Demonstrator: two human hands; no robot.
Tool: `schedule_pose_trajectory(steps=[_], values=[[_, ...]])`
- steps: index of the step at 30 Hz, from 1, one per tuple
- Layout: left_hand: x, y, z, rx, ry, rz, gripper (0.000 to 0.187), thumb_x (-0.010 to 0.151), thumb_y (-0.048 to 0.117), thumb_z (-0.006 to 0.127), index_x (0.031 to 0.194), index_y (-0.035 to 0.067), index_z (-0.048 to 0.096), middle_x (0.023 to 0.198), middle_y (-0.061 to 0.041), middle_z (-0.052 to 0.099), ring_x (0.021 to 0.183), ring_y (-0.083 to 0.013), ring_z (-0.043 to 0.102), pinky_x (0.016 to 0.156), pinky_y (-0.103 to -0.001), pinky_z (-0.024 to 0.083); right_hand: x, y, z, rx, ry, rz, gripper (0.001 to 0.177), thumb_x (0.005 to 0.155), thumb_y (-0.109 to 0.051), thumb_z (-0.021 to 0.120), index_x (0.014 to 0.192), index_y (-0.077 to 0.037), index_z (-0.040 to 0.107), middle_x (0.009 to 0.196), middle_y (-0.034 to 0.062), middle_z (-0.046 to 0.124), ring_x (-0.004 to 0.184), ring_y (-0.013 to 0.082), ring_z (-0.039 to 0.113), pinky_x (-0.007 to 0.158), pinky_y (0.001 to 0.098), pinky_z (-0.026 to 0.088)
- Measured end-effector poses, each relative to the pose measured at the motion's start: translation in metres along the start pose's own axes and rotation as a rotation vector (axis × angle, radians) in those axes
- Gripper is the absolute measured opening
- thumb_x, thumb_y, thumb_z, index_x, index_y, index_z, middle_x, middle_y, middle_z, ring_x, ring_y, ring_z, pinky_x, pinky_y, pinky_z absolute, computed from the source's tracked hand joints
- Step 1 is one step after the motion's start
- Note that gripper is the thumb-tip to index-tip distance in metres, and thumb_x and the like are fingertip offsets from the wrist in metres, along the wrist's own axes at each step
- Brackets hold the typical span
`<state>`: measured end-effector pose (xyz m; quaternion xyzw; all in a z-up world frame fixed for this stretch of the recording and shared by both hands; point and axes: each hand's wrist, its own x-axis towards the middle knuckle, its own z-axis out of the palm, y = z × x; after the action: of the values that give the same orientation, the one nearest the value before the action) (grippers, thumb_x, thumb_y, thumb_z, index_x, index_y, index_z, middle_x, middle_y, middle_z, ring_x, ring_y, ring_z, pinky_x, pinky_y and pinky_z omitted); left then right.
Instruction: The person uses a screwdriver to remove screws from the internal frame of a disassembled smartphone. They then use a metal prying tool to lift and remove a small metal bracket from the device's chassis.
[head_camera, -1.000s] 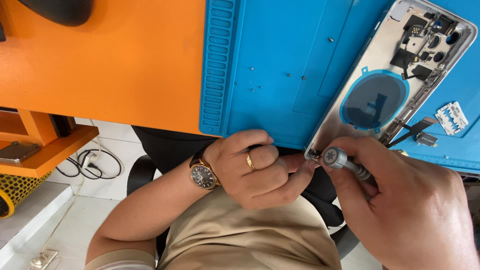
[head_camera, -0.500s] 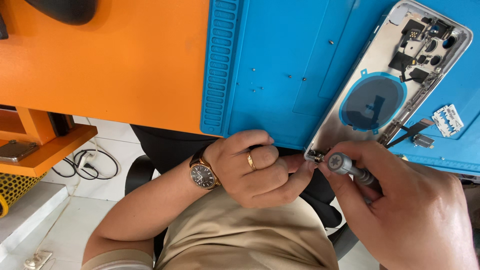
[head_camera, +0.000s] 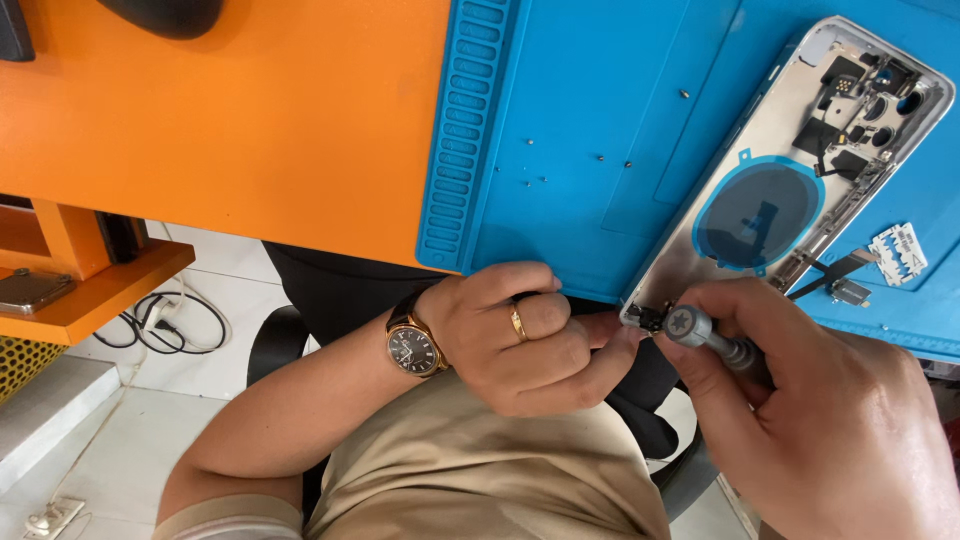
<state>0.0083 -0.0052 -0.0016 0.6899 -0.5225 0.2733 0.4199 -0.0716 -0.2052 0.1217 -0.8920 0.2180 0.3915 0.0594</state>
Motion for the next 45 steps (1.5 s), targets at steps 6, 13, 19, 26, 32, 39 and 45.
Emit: schedule_pose_trajectory(steps=[6, 13, 19, 26, 32, 39, 45], values=[[-0.001, 0.001, -0.001, -0.033, -0.002, -0.010, 0.025, 0.109, 0.012, 0.056, 0.100, 0.014, 0.080, 0.075, 0.006, 0.045, 0.064, -0.0102, 0.041, 0.061, -0.025, 0.041, -0.004, 0.005, -0.003, 0.058, 0.090, 0.001, 0.021, 0.097, -0.053, 0.072, 0.113, -0.040, 0.076, 0.054, -0.0018, 0.070, 0.058, 0.0210, 0.070, 0.056, 0.0397, 0.048], [-0.007, 0.003, 0.002, -0.005, 0.018, 0.012, 0.006, 0.108, 0.017, 0.075, 0.111, 0.013, 0.077, 0.073, 0.008, 0.047, 0.065, -0.0092, 0.039, 0.061, -0.026, 0.046, -0.024, -0.012, -0.004, 0.793, 0.289, 0.077, 0.012, 0.106, -0.010, 0.073, 0.113, -0.005, 0.065, 0.085, 0.0055, 0.061, 0.063, 0.0114, 0.033, 0.058, 0.0252, 0.022], [0.016, 0.024, -0.022, -0.043, -0.307, -0.317, 0.023, 0.114, 0.027, 0.082, 0.129, 0.010, 0.078, 0.087, 0.004, 0.046, 0.079, -0.0161, 0.055, 0.073, -0.034, 0.054, -0.015, -0.001, -0.022, 0.598, 0.221, -0.075, 0.007, 0.099, -0.013, 0.072, 0.099, -0.011, 0.079, 0.054, 0.0027, 0.054, 0.044, 0.0125, 0.032, 0.045, 0.0282, 0.021], [0.031, 0.034, -0.028, -0.130, -0.438, -0.485, 0.020, 0.109, 0.017, 0.086, 0.126, 0.017, 0.077, 0.098, 0.001, 0.058, 0.085, -0.0215, 0.057, 0.088, -0.040, 0.052, -0.011, 0.022, -0.019, 0.382, 0.243, -0.232, 0.014, 0.103, -0.025, 0.067, 0.102, -0.025, 0.082, 0.044, -0.0059, 0.058, 0.037, 0.0131, 0.039, 0.043, 0.0285, 0.030], [0.044, 0.033, -0.033, -0.213, -0.526, -0.553, 0.011, 0.109, 0.011, 0.077, 0.120, 0.013, 0.078, 0.096, -0.002, 0.059, 0.084, -0.0242, 0.055, 0.086, -0.044, 0.047, -0.010, 0.027, -0.016, 0.386, 0.213, -0.205, 0.015, 0.101, -0.029, 0.069, 0.102, -0.029, 0.084, 0.038, -0.0025, 0.052, 0.034, 0.0164, 0.043, 0.042, 0.0332, 0.033], [0.048, 0.035, -0.030, -0.179, -0.519, -0.587, 0.022, 0.102, 0.018, 0.094, 0.117, 0.014, 0.078, 0.092, 0.001, 0.060, 0.081, -0.0211, 0.056, 0.083, -0.043, 0.048, -0.007, 0.041, -0.012, 0.358, 0.160, -0.235, 0.020, 0.097, -0.038, 0.069, 0.108, -0.035, 0.084, 0.034, 0.0001, 0.050, 0.029, 0.0202, 0.050, 0.040, 0.0396, 0.036], [0.048, 0.022, -0.050, -0.179, -0.455, -0.566, 0.026, 0.100, 0.018, 0.094, 0.120, 0.012, 0.078, 0.091, 0.000, 0.058, 0.081, -0.0212, 0.056, 0.079, -0.040, 0.051, -0.012, 0.025, -0.009, 0.473, 0.212, -0.217, 0.025, 0.099, -0.038, 0.064, 0.115, -0.027, 0.080, 0.040, 0.0043, 0.052, 0.033, 0.0207, 0.052, 0.043, 0.0384, 0.035]])
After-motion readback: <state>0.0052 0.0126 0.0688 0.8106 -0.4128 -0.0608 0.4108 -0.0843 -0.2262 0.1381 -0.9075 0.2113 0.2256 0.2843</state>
